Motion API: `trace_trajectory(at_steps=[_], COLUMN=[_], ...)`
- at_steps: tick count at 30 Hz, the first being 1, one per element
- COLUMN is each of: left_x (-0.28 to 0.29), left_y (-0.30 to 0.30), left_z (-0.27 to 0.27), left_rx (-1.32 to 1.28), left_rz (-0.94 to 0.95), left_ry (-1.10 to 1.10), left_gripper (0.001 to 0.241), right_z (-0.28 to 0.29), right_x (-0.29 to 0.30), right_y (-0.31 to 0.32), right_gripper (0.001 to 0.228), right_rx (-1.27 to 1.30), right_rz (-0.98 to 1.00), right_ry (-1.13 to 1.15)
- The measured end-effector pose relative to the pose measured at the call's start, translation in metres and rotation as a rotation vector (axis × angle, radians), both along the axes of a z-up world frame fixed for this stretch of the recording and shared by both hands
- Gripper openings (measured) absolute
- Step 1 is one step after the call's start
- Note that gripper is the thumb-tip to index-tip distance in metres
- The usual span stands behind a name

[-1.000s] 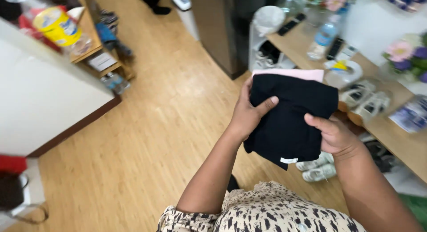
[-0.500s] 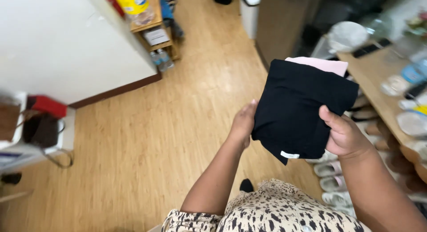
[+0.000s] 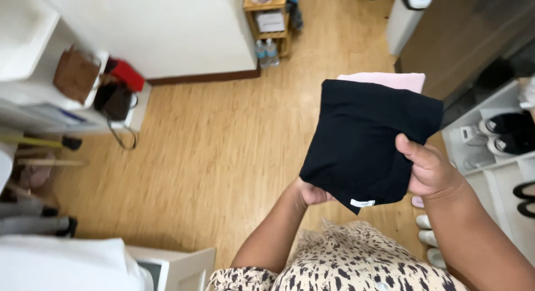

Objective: The person folds a small checkered shirt and places it on a white shelf. They then pick up a black garment from a round table, fold it, and add it to the stack on the shelf. Finally, they fold a pink and black item from the table and place it on the shelf as well.

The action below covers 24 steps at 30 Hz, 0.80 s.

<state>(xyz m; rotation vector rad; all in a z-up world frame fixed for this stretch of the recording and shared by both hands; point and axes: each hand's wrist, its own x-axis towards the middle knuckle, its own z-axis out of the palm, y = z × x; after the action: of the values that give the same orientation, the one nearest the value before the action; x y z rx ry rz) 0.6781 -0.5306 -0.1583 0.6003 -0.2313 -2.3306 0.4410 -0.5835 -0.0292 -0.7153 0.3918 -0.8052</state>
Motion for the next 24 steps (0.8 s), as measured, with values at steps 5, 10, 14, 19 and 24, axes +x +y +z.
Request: trace_trajectory(at_steps=[5, 10, 14, 19, 24], left_x=[0.033, 0.047, 0.051, 0.057, 0.057], left_y=[0.002, 0.007, 0.008, -0.005, -0.034], left_z=[0.040, 0.047, 0.052, 0.069, 0.078], left_rx=[-0.075, -0.153, -0.250, -0.270, -0.341], left_rz=[0.248, 0.481, 0.650, 0.737, 0.866], left_ry=[0.135, 0.299, 0.370, 0.439, 0.450], left_gripper=[0.064, 0.063, 0.067, 0.072, 0.071], right_z=[0.003, -0.011, -0.016, 0.001, 0.016], right_x=[0.034, 0.065, 0.089, 0.126, 0.146], right_y=[-0.014, -0.039, -0.066, -0.102, -0.141], right_gripper=[0.075, 0.072, 0.062, 0.054, 0.051], right_rx=[-0.002, -0.020, 0.132, 0.190, 0.171], right_rz=[0.084, 0.160, 0.272, 0.319, 0.410], right_ry=[0.010, 0.029, 0.108, 0.326, 0.400])
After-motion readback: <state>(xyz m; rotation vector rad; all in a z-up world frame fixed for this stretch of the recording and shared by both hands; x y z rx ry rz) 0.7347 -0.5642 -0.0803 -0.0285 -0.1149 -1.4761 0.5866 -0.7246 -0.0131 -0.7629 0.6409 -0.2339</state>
